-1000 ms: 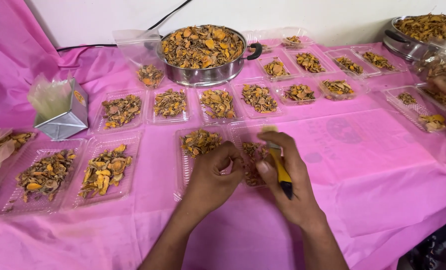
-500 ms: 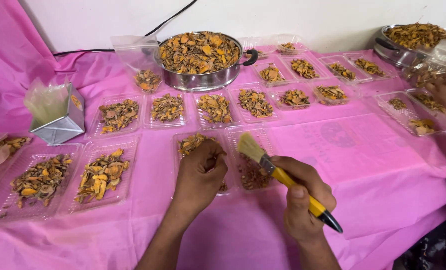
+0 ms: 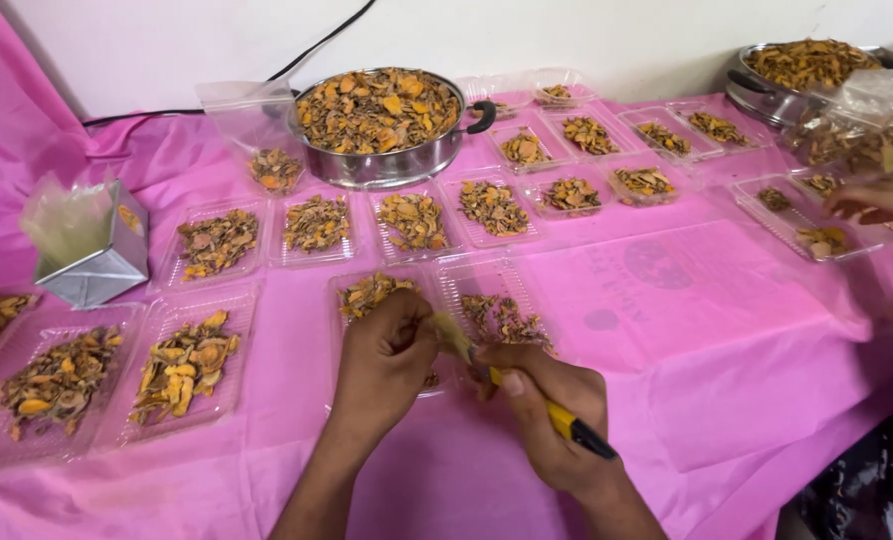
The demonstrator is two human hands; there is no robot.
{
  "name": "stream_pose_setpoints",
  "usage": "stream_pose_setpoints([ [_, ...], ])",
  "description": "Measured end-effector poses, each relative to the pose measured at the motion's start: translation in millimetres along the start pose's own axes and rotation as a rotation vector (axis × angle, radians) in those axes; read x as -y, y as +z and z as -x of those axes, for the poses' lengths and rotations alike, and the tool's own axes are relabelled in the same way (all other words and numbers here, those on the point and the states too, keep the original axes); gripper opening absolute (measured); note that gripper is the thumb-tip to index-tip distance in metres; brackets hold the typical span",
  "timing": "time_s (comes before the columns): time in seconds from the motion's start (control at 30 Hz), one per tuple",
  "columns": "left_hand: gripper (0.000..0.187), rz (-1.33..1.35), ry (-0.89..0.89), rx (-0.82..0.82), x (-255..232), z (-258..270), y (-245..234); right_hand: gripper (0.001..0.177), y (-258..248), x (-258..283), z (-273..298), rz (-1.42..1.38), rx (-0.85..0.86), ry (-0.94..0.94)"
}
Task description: Sorting and cleaning dried herbs in small plastic trays using a brush and fingers to remove debris.
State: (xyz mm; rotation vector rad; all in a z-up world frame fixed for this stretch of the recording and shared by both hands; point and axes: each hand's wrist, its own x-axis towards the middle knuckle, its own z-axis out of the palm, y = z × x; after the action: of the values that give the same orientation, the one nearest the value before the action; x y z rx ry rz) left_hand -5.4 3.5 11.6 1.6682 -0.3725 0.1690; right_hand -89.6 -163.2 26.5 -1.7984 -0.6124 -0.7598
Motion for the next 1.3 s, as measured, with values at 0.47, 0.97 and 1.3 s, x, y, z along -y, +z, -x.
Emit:
stream_pose_setpoints([
  [0.47, 0.015, -0.017, 0.020, -0.001, 0, 0, 3, 0.028, -8, -5, -6, 0.182, -0.077, 0.006],
  [0.97, 0.013, 0.105, 0.153, 0.377, -3, 4, 1, 0.013, 2, -30, -15, 0.066, 0.001, -0.124],
  [1.3, 0.013, 0.171, 0.191, 0.414, -1, 7, 4, 0.007, 11, -37, -11, -0.022, -0.140, 0.009],
])
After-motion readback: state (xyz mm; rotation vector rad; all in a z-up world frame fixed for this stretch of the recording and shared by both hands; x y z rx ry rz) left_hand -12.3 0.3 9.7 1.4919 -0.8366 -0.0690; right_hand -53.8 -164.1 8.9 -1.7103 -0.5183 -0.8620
